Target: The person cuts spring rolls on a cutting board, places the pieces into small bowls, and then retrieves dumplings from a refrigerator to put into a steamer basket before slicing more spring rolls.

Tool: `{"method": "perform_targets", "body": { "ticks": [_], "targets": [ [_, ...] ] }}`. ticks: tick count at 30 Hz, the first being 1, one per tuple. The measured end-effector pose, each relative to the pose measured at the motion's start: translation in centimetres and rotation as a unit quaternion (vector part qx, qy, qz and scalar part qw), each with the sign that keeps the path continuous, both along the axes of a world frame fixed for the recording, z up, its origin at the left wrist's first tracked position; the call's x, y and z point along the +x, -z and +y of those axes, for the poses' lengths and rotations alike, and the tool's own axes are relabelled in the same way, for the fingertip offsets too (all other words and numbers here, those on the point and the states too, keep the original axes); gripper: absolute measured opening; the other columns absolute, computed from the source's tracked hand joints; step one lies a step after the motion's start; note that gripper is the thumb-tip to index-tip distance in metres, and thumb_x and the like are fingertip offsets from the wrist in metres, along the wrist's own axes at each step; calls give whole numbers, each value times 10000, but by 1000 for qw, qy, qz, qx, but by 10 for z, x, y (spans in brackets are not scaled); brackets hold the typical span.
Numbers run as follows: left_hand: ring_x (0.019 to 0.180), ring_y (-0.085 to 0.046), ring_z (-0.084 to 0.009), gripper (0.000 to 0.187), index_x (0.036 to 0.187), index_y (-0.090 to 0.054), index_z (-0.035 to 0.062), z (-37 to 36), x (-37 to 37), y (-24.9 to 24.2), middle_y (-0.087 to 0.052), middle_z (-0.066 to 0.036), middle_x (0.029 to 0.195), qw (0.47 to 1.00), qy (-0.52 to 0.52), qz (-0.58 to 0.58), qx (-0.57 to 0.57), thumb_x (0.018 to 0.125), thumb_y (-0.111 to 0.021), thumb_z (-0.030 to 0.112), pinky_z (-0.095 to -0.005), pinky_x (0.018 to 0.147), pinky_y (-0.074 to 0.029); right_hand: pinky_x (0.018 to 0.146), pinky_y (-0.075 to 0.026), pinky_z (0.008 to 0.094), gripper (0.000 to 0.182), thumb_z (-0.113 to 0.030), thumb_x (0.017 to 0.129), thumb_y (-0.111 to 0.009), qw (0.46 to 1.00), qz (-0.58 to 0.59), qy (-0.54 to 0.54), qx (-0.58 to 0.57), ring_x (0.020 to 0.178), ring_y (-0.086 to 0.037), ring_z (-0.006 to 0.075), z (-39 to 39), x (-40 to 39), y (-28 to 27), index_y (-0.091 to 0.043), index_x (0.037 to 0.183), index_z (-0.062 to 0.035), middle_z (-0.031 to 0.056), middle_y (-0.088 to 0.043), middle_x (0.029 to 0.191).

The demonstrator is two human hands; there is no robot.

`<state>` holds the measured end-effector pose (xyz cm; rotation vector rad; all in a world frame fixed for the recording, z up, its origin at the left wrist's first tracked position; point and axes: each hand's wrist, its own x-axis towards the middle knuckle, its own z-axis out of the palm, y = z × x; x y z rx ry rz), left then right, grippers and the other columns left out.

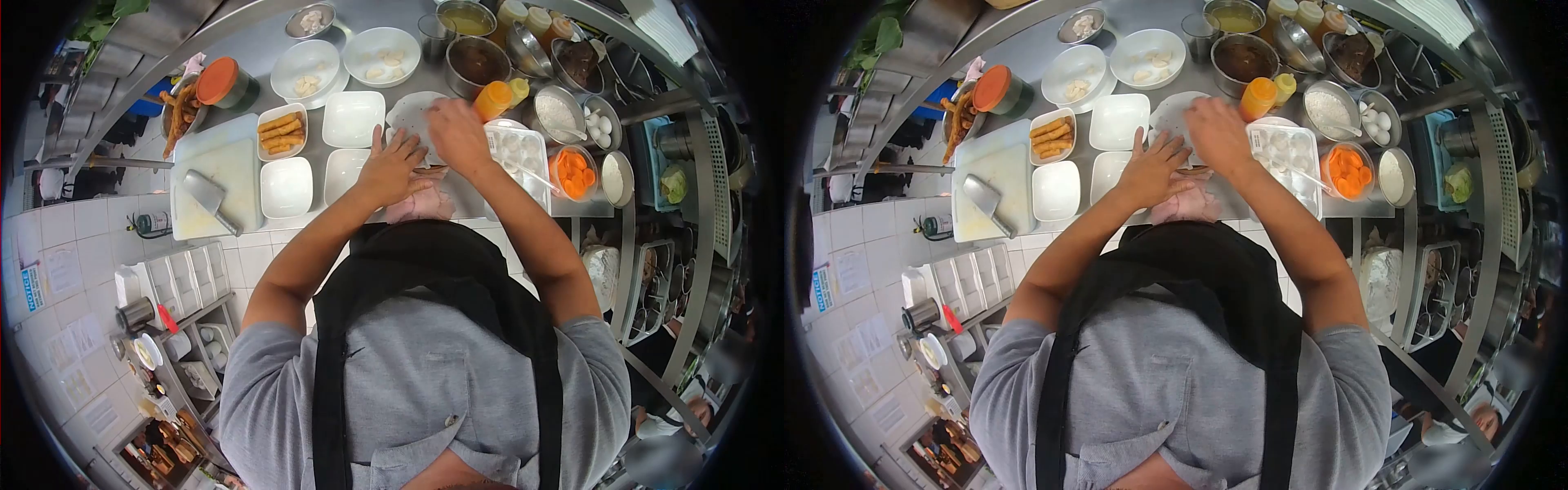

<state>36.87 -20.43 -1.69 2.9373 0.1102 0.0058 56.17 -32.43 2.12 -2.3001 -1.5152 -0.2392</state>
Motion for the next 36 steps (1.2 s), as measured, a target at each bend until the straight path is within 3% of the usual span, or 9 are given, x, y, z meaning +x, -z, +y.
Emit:
{"method": "perform_targets", "body": {
  "ticks": [2, 8, 15, 18, 21, 23, 25, 31, 36],
  "targets": [
    [1645, -338, -397, 779, 1602, -570, 148, 2, 0, -1, -475, -140, 1717, 1000, -1, 10, 4, 1007, -670, 642, -784, 1299, -87, 1150, -500, 505, 354, -164, 907, -803, 952, 191, -200, -128, 1376, -584, 370, 0, 13, 18, -734, 1252, -121, 83, -669, 1344],
    [1584, -430, -373, 635, 1436, -701, 144, 14, -4, -14, -572, -152, 1576, 998, 45, -16, -41, 958, -773, 556, -772, 1302, -107, 1234, -465, 491, 833, -179, 737, -963, 945, 120, -174, -251, 1513, -486, 375, 10, 17, 30, -654, 1510, -211, 64, -507, 1639],
    [1372, -574, -318, 463, 1211, -790, 134, 22, -3, -24, -634, -108, 1265, 997, 66, 30, -28, 898, -845, 470, -762, 1299, -150, 1229, -483, 510, 961, -227, 734, -970, 929, 70, -130, -340, 1517, -477, 418, 41, 2, 4, -565, 1602, -298, 46, -430, 1692],
    [1378, -573, -311, 478, 1217, -786, 133, 21, 5, -21, -649, -99, 1234, 995, 89, 44, 22, 891, -850, 477, -765, 1299, -147, 1181, -528, 514, 895, -193, 801, -901, 917, 23, -122, -379, 1487, -517, 399, 41, 6, -1, -549, 1616, -305, 68, -430, 1692],
    [1351, -591, -304, 466, 1195, -785, 126, 26, 7, -23, -659, -107, 1204, 993, 116, -14, 15, 885, -856, 467, -762, 1295, -155, 1100, -569, 507, 729, -145, 835, -839, 946, 112, -184, -240, 1398, -602, 384, 4, 21, -10, -636, 1531, -217, 121, -559, 1573],
    [1297, -615, -342, 479, 1190, -782, 112, 25, 10, -26, -665, -122, 1215, 996, 81, -6, -36, 885, -846, 476, -755, 1285, -182, 1043, -575, 467, 560, -143, 872, -817, 956, 252, -100, -115, 1302, -657, 379, -50, 40, -24, -685, 1413, -91, 171, -655, 1409],
    [1246, -630, -346, 434, 1144, -771, 99, 13, 24, -28, -661, -132, 1200, 988, 93, -108, -55, 888, -845, 441, -709, 1258, -254, 1023, -565, 484, 431, -138, 874, -789, 965, 247, 37, -75, 1228, -674, 382, -125, 55, -32, -726, 1291, -48, 174, -700, 1265],
    [1248, -627, -382, 391, 1231, -739, 44, -56, 130, -43, -653, -179, 1295, 961, 152, -115, -201, 915, -826, 258, -548, 1138, -454, 1058, -532, 498, 396, -147, 880, -781, 982, 100, 141, -79, 1161, -684, 360, -221, 44, -5, -744, 1269, -83, 141, -687, 1231],
    [1231, -625, -418, 367, 1236, -734, 38, -100, 195, -17, -649, -172, 1285, 963, 198, -145, -107, 915, -802, 202, -522, 1069, -501, 953, -504, 565, 153, -161, 950, -734, 975, 72, 200, -65, 1073, -682, 365, -212, 51, 8, -716, 1087, -96, 141, -697, 1128]
  ]
}}
